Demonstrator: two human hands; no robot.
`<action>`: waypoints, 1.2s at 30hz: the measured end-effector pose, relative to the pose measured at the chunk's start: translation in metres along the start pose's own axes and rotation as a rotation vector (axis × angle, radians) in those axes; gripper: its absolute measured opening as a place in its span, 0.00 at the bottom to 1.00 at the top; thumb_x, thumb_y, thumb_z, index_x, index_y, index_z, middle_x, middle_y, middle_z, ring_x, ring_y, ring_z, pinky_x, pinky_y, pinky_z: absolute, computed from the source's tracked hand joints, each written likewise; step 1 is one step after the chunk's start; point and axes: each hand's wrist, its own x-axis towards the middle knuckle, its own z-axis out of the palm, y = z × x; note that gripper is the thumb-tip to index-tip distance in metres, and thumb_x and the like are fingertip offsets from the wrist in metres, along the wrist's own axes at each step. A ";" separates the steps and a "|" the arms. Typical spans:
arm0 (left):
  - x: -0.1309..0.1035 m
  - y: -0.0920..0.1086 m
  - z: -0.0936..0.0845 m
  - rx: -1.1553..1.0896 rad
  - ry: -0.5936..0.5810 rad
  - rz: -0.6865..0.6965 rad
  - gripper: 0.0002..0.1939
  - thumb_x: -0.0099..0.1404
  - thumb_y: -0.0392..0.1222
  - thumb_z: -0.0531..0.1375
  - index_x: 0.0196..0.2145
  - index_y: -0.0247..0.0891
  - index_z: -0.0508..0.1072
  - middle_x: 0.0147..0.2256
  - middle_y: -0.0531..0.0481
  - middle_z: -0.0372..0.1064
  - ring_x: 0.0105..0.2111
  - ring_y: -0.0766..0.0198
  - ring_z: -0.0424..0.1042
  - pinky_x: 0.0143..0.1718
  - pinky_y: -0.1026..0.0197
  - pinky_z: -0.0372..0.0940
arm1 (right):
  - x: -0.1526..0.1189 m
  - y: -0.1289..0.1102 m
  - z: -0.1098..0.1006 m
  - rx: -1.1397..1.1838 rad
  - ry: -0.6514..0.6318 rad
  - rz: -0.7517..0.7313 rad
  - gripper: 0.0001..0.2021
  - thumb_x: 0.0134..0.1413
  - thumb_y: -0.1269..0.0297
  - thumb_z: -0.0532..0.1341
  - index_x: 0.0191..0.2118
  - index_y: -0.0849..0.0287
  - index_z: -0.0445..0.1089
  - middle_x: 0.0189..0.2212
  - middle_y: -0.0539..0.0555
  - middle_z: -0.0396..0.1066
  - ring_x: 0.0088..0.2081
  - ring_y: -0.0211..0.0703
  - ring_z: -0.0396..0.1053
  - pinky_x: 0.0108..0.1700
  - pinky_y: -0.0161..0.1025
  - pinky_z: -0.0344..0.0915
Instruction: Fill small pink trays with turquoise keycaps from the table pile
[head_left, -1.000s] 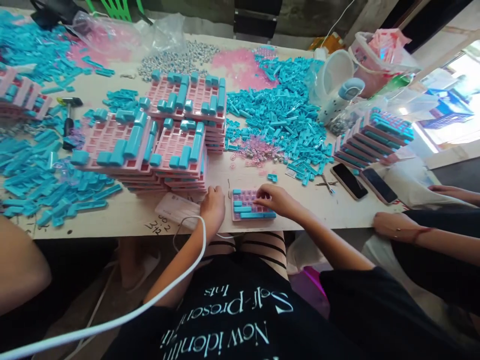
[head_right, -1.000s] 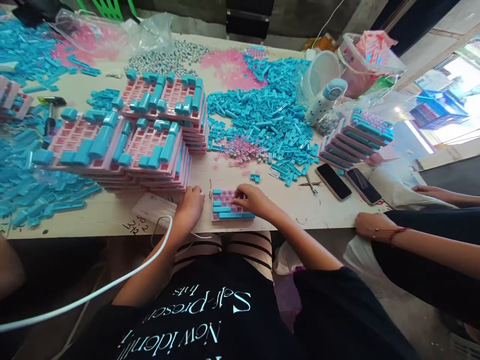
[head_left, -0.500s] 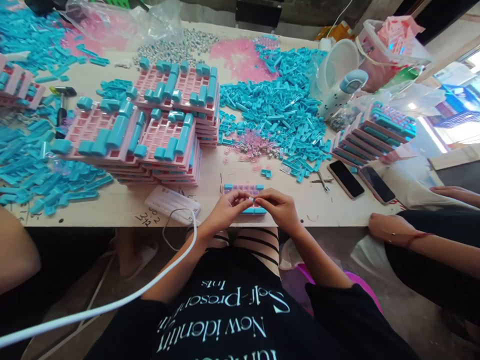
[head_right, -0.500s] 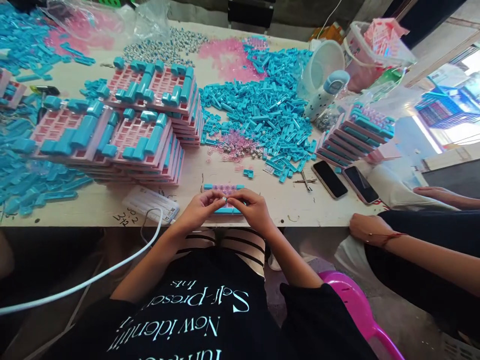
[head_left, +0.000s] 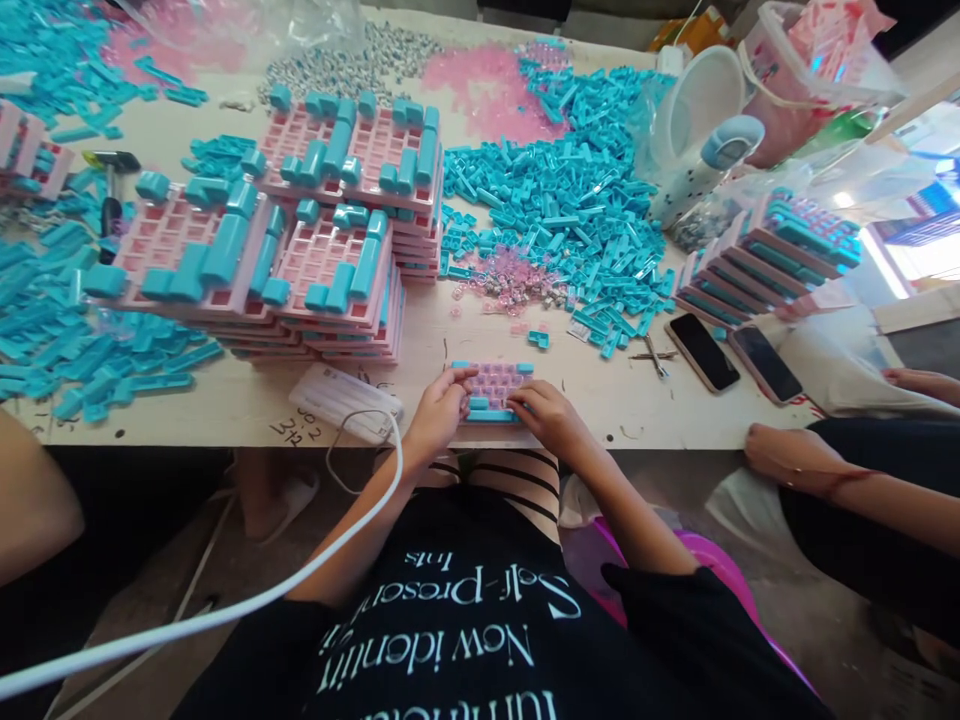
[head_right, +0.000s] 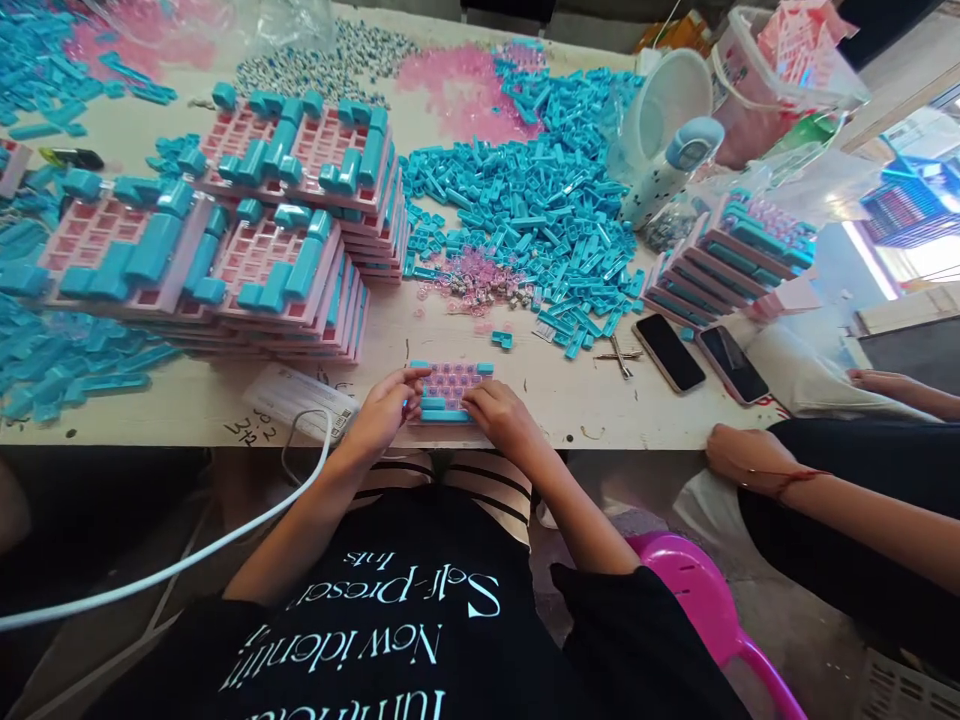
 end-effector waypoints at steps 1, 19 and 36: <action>0.000 0.001 0.000 -0.025 -0.001 -0.006 0.13 0.54 0.30 0.52 0.38 0.32 0.69 0.26 0.55 0.58 0.18 0.77 0.54 0.18 0.70 0.51 | 0.000 0.003 0.002 -0.027 -0.019 -0.009 0.09 0.60 0.65 0.53 0.34 0.58 0.70 0.32 0.58 0.69 0.37 0.46 0.67 0.43 0.44 0.66; -0.003 -0.003 -0.008 0.178 -0.104 -0.009 0.17 0.59 0.48 0.58 0.41 0.34 0.71 0.24 0.56 0.60 0.18 0.76 0.54 0.19 0.70 0.52 | 0.000 0.006 -0.001 0.043 -0.027 0.014 0.09 0.58 0.64 0.56 0.36 0.56 0.74 0.31 0.56 0.70 0.35 0.43 0.68 0.40 0.41 0.67; -0.001 -0.003 0.010 0.445 -0.327 0.142 0.15 0.63 0.44 0.53 0.27 0.34 0.74 0.25 0.50 0.70 0.26 0.67 0.66 0.28 0.66 0.59 | 0.007 -0.013 -0.026 0.242 -0.076 0.058 0.09 0.56 0.61 0.59 0.41 0.55 0.72 0.34 0.54 0.72 0.36 0.41 0.70 0.39 0.39 0.67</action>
